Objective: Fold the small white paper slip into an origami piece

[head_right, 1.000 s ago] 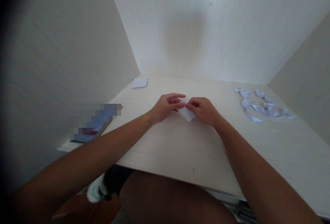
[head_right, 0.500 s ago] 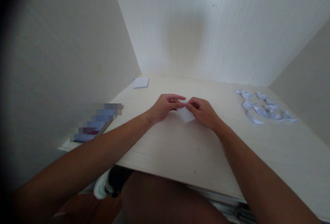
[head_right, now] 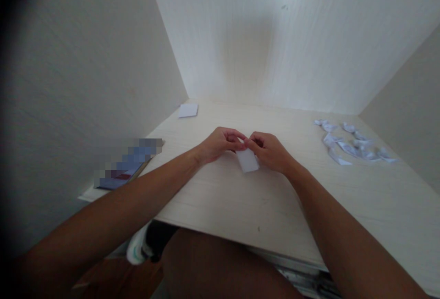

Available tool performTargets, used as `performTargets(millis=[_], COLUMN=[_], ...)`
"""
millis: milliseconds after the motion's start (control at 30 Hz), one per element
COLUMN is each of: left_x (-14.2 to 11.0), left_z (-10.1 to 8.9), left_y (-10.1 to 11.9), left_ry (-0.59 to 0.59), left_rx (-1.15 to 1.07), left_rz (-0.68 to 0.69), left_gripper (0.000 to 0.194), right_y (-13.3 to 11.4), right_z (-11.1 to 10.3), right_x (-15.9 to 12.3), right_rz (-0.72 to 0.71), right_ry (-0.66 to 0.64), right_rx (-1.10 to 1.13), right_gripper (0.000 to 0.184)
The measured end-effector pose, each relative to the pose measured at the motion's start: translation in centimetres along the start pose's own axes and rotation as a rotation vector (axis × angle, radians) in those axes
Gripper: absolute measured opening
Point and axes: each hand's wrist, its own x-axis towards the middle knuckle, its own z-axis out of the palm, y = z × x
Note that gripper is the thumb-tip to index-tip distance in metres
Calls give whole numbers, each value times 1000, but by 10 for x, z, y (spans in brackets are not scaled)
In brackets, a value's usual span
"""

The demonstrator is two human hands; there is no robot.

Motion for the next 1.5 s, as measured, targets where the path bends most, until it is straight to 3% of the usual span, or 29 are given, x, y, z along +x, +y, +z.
performTargets(millis=[200, 433, 633, 933, 1267, 1500], left_x=[-1, 1, 3, -1, 1, 2], left_z=[1, 0, -2, -2, -3, -3], left_y=[2, 1, 4, 7, 1, -3], left_ry=[-9, 88, 160, 186, 219, 157], left_rx=[-16, -120, -116, -91, -69, -16], left_rz=[-45, -129, -129, -105, -71, -29], left_gripper=[44, 43, 43, 48, 54, 63], right_y=[-1, 4, 9, 12, 15, 16], right_z=[2, 1, -1, -3, -8, -6], right_x=[0, 2, 4, 4, 6, 6], right_rz=[-18, -20, -22, 57, 1, -1], right_ry=[-2, 94, 172, 47, 150, 165], right_rx=[-81, -146, -144, 2, -71, -54], right_gripper=[37, 34, 34, 34, 33, 32])
